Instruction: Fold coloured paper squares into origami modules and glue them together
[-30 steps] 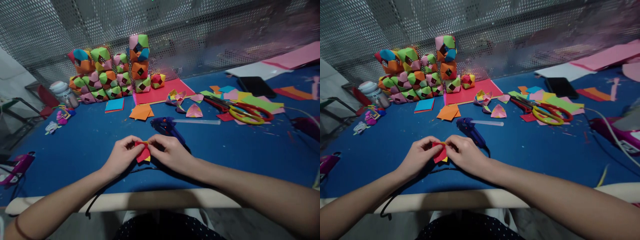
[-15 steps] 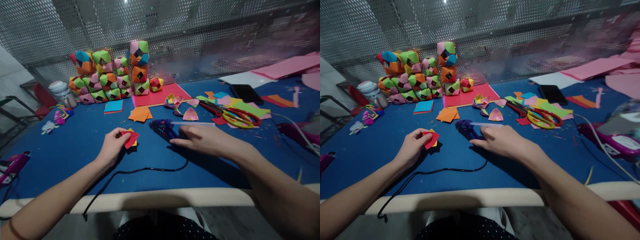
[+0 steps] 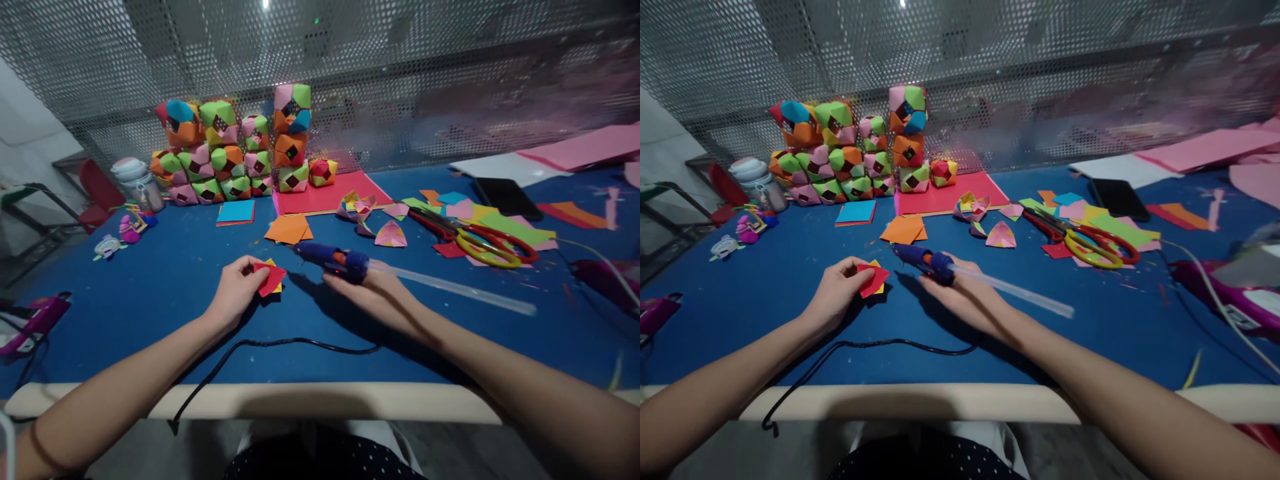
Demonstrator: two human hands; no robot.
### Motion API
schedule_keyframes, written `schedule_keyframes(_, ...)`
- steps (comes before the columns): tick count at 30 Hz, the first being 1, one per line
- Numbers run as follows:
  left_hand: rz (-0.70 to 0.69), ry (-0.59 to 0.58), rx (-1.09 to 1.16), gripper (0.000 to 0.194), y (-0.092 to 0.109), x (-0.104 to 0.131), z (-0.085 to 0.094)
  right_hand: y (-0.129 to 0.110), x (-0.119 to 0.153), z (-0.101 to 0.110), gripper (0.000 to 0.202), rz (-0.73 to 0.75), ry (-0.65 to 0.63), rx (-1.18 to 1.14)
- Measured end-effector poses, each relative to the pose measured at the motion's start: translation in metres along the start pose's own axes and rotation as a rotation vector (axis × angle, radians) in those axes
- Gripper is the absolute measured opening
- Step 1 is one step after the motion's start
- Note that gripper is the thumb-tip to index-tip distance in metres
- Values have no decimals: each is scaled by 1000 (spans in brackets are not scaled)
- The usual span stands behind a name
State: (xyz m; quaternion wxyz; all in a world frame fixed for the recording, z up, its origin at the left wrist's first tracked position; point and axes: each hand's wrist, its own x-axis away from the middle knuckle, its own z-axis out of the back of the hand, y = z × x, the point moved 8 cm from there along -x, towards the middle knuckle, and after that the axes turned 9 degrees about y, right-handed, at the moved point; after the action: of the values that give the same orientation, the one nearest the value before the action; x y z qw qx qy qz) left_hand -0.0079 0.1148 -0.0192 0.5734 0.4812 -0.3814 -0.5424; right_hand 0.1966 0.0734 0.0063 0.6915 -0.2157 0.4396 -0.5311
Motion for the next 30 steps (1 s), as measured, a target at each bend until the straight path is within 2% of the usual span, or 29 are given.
schedule_keyframes(3, 6, -5, -5, 9, 1, 1, -2, -11, 8, -3, 27, 34, 1, 62)
schedule_keyframes(6, -6, -32, -18, 7, 5, 4, -5, -18, 12, -10, 24, 155, -9, 95)
schedule_keyframes(12, -72, -62, -67, 5, 13, 10, -8, -16, 16, -17, 18, 274, -61, 158)
schedule_keyframes(15, -73, -65, -78, 5, 12, 11, -8, -18, 19, -18, 17, 333, -116, 163)
schedule_keyframes(18, -78, -76, -96, 5, 11, 12, -9, -20, 21, -18, 16, 384, -111, 179)
schedule_keyframes(30, -135, -72, -181, 7, 13, 11, -9, -22, 22, -19, 16, 345, -137, 228)
